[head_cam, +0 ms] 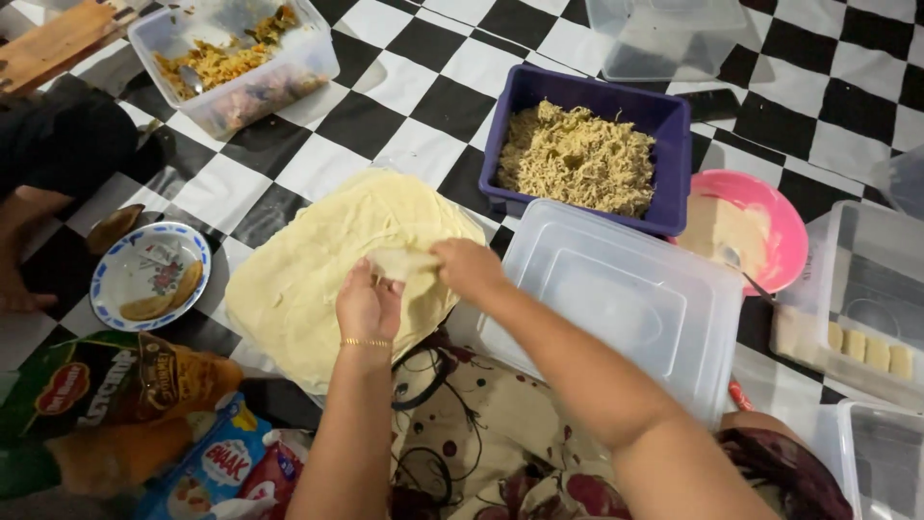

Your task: Rolling and assembling risoles by placing filling on a wrapper and folding it into a roll.

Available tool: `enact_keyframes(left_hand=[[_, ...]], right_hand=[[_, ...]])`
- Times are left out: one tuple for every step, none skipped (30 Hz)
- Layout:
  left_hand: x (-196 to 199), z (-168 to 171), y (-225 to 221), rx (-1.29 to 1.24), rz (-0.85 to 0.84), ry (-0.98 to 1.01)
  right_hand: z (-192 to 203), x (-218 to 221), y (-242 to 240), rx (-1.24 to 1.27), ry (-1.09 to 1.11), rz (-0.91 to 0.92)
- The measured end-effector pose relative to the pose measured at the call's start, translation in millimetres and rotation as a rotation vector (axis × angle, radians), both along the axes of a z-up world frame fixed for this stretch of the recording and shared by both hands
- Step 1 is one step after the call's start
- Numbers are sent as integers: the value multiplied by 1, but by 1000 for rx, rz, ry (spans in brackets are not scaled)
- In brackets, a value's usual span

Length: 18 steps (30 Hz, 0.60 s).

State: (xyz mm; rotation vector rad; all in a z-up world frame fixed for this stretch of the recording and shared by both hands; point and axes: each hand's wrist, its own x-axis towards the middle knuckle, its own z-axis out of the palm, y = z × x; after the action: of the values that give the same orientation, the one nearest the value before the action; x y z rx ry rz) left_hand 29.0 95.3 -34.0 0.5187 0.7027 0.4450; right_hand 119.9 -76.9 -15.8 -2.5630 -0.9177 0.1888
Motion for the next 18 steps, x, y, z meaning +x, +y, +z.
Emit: enact_keyframes(left_hand=[[9,-11,7,-36,-2,-22],[20,-10,13,-39,-2,-23],[34,-6,19,-105,-4,-69],[48,-2,24,-172,-5,-116],[58,11,26,-171,-9,-124],[69,24,28,-152,-32,-158],[78,37,29,-134,-54,-189],[82,60,28,-133,-57,-195],[85,83,27,-92,-87,-244],[87,105,26,-51,-116,-293],[74,143,15,-50,-116,-294],[61,180,4,27,-150,-291],[49,219,-8,104,-186,-291],[52,216,-6,105,-188,-295],[55,212,-7,167,-249,-240],[58,208,-9,229,-309,-185],[58,199,-18,228,-320,-189],[59,190,-28,312,-424,-116]], right_hand=[[13,11,-2,20,160,-36],[13,29,4,16,160,-37],[14,49,9,6,82,-27],[17,69,14,-4,4,-18],[46,71,14,-3,-5,-21],[76,72,14,60,12,-15],[105,72,13,123,32,-8],[119,79,14,125,25,-11],[133,85,14,149,-41,16],[146,90,14,172,-108,43],[165,85,6,173,-108,42],[184,79,-2,193,-101,61],[205,74,-11,212,-97,77],[223,58,-21,213,-101,75],[241,41,-35,219,-12,59],[258,23,-48,225,78,43],[264,14,-60,225,74,32],[269,4,-73,192,192,22]])
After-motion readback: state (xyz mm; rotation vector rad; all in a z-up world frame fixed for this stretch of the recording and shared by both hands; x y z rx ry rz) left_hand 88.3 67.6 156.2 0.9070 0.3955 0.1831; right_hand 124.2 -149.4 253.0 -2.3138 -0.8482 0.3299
